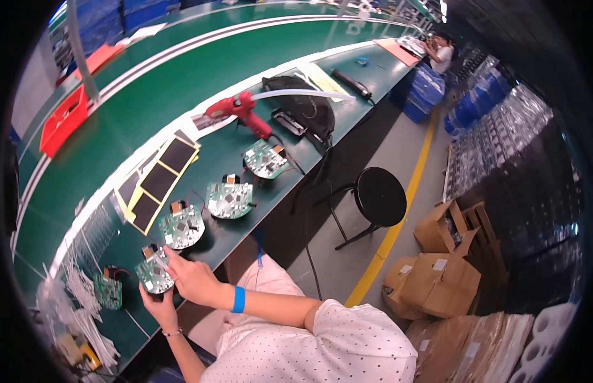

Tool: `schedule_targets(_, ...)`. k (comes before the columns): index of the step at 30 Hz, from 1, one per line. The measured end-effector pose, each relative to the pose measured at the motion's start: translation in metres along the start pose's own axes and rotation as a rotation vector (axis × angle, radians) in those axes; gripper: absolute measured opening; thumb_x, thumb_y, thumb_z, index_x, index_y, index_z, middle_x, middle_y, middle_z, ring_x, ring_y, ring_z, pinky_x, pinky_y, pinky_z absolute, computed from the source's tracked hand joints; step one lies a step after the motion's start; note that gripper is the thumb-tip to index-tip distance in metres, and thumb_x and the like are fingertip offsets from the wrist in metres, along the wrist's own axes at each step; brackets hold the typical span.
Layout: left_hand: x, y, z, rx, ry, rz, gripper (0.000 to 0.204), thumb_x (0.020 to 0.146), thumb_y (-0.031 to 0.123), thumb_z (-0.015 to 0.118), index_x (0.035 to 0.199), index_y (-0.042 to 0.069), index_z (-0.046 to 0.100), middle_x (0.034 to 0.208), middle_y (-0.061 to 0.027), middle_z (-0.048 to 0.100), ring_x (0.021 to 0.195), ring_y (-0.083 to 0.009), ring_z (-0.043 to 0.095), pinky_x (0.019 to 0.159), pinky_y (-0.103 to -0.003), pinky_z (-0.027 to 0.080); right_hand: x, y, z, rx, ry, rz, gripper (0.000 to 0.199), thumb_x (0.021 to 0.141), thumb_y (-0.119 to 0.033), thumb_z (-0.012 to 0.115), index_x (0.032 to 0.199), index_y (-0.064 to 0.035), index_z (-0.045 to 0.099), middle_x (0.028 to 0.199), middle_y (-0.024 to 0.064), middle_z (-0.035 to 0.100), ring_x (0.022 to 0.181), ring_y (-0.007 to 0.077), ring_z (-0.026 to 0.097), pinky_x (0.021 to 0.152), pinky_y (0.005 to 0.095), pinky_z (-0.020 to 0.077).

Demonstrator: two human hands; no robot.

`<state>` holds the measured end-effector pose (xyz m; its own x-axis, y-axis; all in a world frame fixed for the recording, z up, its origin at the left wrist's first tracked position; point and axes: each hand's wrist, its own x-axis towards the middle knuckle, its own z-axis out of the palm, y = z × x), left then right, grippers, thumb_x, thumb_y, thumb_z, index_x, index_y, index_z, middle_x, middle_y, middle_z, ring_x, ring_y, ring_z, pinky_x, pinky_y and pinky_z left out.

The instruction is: The person assembles electronic components by connecting wires to circuit boards and mounting the components into an electronic housing, using a hot glue gun to secure them.

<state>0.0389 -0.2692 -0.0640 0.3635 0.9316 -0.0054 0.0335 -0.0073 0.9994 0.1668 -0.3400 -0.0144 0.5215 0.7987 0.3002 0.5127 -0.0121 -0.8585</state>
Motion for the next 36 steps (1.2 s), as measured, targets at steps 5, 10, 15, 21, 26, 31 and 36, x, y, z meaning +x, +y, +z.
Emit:
schedule_targets(5,-0.003,-0.017,0.023,-0.055,0.057,0.206,0.065,0.068,-0.008,0.064,0.125,-0.004,0.033,0.120,-0.0122,0.043,0.105,-0.0204,0.047,0.090,-0.032,0.038,-0.003,0.013,0.001,0.056,0.097,-0.018,0.042,0.083,-0.010,0.046,0.121,0.0047,0.037,0.086,0.0223,0.057,0.068,0.0380,0.056,0.057,0.0413,0.0448)
schedule_targets(10,-0.006,0.008,0.013,0.325,0.154,0.584,0.071,0.058,-0.008,0.069,0.123,-0.002,0.041,0.123,-0.0134,0.044,0.108,-0.0270,0.047,0.092,-0.037,0.037,0.002,0.007,0.005,0.298,0.100,0.014,0.022,0.086,-0.013,0.044,0.100,0.0042,0.045,0.081,0.0220,0.056,0.058,0.0328,0.051,0.054,0.0372,0.0402)
schedule_targets(15,-0.017,0.065,0.000,0.478,0.203,0.886,0.081,0.056,0.016,0.081,0.122,-0.004,0.038,0.121,-0.0198,0.042,0.110,-0.0361,0.044,0.089,-0.043,0.039,0.001,-0.002,0.021,1.103,-0.029,0.281,0.021,0.092,-0.022,0.038,0.084,-0.0033,0.043,0.084,0.0013,0.058,0.056,0.0024,0.039,0.048,0.0231,0.0326)
schedule_targets(21,-0.014,0.104,0.001,0.992,0.164,1.207,0.088,0.058,0.034,0.079,0.127,0.004,0.033,0.133,-0.0228,0.025,0.116,-0.0404,0.037,0.092,-0.049,0.036,-0.004,-0.020,0.019,1.502,-0.197,0.593,0.025,0.091,-0.030,0.042,0.093,-0.0056,0.048,0.084,-0.0028,0.054,0.073,-0.0006,0.050,0.061,0.0150,0.0412)
schedule_targets(26,-0.021,0.110,0.017,0.639,0.205,0.978,0.111,0.059,0.054,0.071,0.132,0.000,0.008,0.137,-0.0187,0.021,0.120,-0.0382,0.034,0.101,-0.048,0.024,-0.004,-0.010,0.022,1.586,-0.283,0.562,0.027,0.089,-0.034,0.045,0.099,-0.0098,0.049,0.089,-0.0028,0.055,0.074,0.0014,0.053,0.057,0.0178,0.0444)
schedule_targets(31,-0.019,0.101,0.028,0.506,0.331,0.883,0.121,0.053,0.054,0.074,0.132,-0.002,0.002,0.137,-0.0175,0.023,0.122,-0.0342,0.032,0.105,-0.042,0.018,0.005,-0.033,0.000,1.569,-0.303,0.686,0.027,0.088,-0.036,0.045,0.098,-0.0110,0.049,0.085,-0.0033,0.056,0.073,0.0018,0.054,0.052,0.0174,0.0443)
schedule_targets(36,-0.020,0.097,0.036,0.339,0.305,0.869,0.115,0.057,0.039,0.078,0.134,0.002,0.000,0.136,-0.0202,0.024,0.121,-0.0343,0.034,0.101,-0.045,0.027,0.002,-0.019,0.011,1.499,-0.366,0.669,0.036,0.084,-0.045,0.047,0.101,-0.0137,0.045,0.076,-0.0022,0.053,0.051,0.0023,0.052,0.032,0.0183,0.0376)
